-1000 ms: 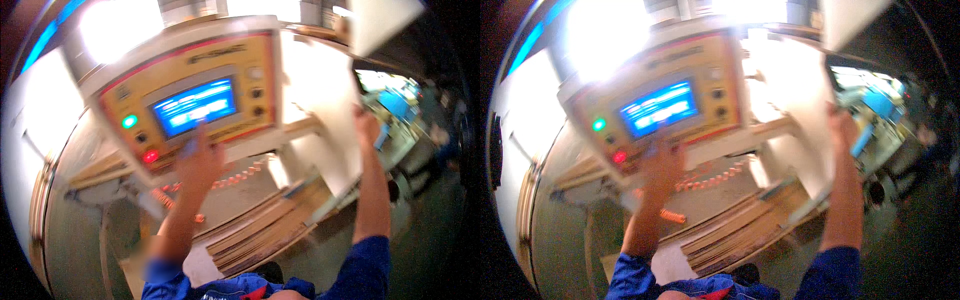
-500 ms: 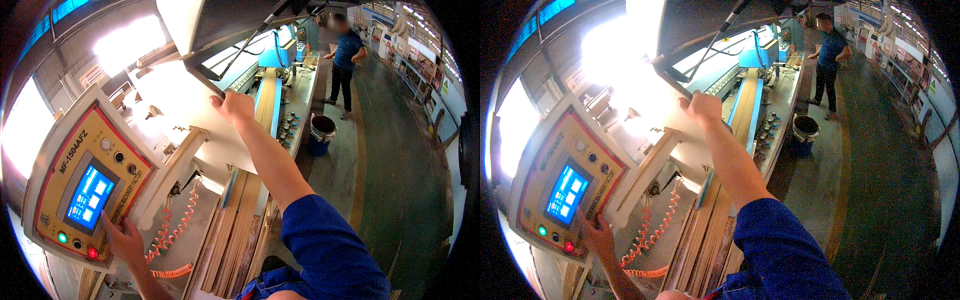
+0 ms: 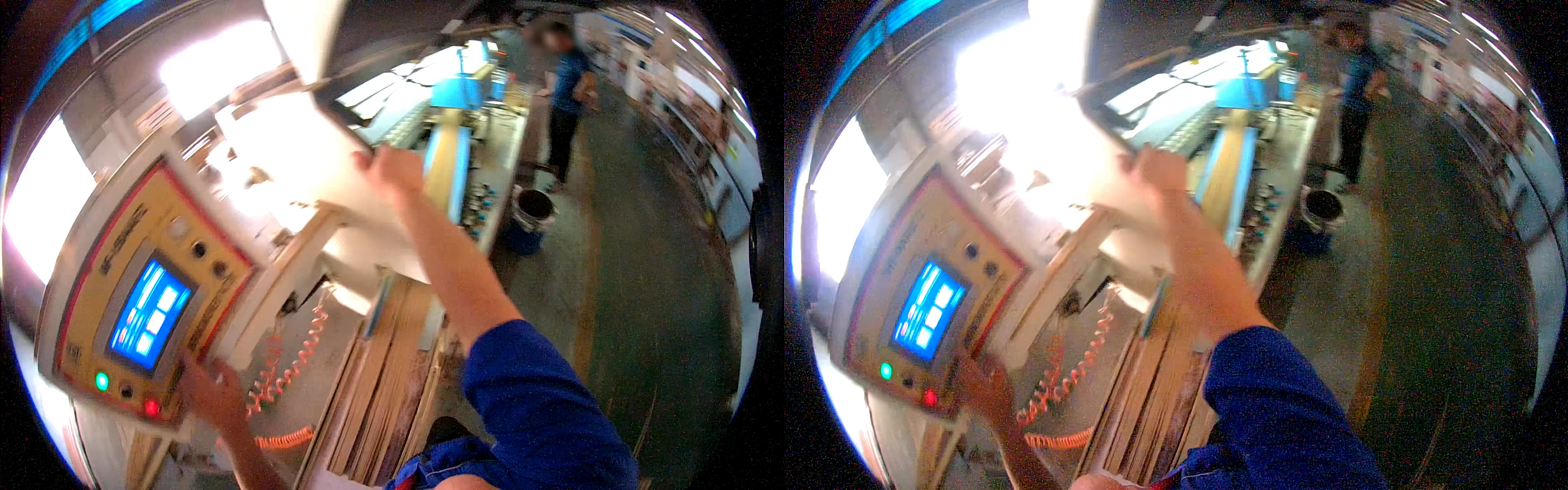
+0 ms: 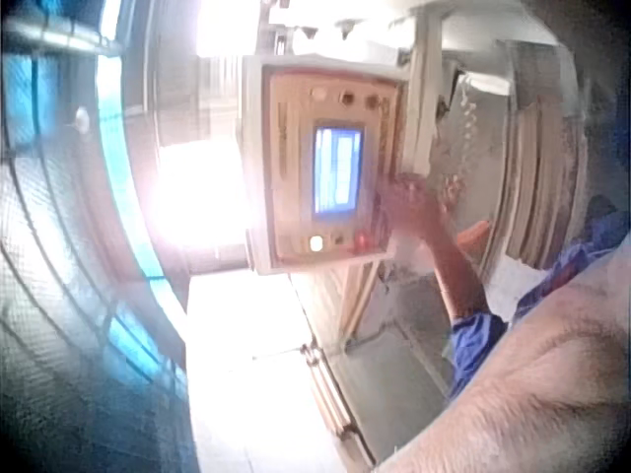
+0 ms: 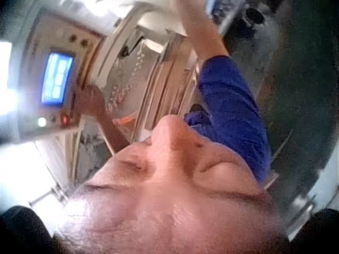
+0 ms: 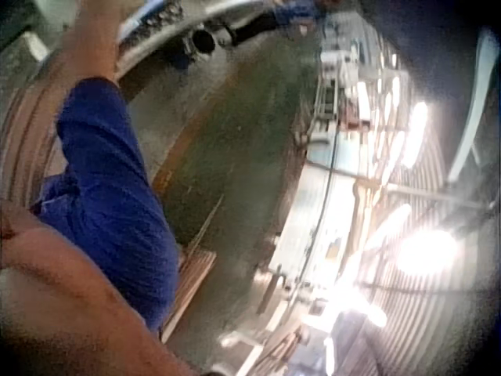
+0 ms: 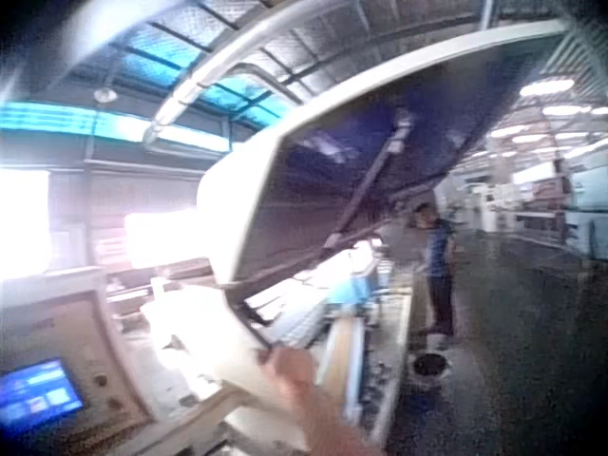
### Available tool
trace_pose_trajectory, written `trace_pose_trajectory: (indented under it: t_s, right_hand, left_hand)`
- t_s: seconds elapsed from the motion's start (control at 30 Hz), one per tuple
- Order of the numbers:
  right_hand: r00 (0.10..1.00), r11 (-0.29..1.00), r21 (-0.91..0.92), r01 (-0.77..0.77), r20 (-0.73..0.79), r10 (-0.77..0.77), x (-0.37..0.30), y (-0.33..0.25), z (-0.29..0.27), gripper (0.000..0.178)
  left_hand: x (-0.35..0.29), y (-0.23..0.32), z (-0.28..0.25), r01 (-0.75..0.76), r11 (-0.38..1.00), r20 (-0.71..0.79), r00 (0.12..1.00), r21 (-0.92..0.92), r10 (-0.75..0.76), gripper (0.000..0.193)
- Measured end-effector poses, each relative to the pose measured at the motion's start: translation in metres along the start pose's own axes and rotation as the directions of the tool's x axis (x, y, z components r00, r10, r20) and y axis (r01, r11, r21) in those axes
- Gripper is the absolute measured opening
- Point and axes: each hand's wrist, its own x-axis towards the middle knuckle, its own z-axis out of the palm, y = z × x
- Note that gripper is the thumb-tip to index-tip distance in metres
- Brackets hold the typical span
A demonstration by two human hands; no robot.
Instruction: The person operates a CNC woodworking machine's touchscreen control panel, navigating menus and pressing buttons to configure settings. They then walk to a nearby table, pick up a long wooden plank, and place it on the machine's conveyor belt before returning to the control panel.
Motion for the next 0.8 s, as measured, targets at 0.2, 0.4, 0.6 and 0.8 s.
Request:
trace_pose_trajectory:
  t_s: [0.2, 0.4, 0.6, 0.8]
  right_hand:
    - [1.0, 0.99, -0.137, -0.017, -0.005, 0.017, 0.008, 0.033, -0.014, 0.081]
    - [0.999, 0.991, -0.13, -0.027, 0.039, 0.032, 0.002, 0.012, -0.021, 0.078]
    - [0.998, 0.989, -0.15, -0.016, 0.053, 0.025, 0.003, 0.011, -0.02, 0.078]
    - [0.997, 0.985, -0.171, -0.025, 0.065, 0.036, 0.003, 0.01, -0.023, 0.079]
  left_hand:
    - [0.011, 0.016, 0.01, -0.126, 0.987, -0.124, 0.986, -0.101, 0.114, 0.058]
    - [0.01, 0.016, -0.003, -0.062, 0.988, -0.027, 0.998, -0.144, 0.059, 0.064]
    - [0.019, 0.018, -0.008, -0.078, 0.987, -0.052, 0.996, -0.143, 0.071, 0.071]
    - [0.043, 0.036, -0.029, -0.015, 0.967, 0.094, 0.995, -0.253, 0.04, 0.07]
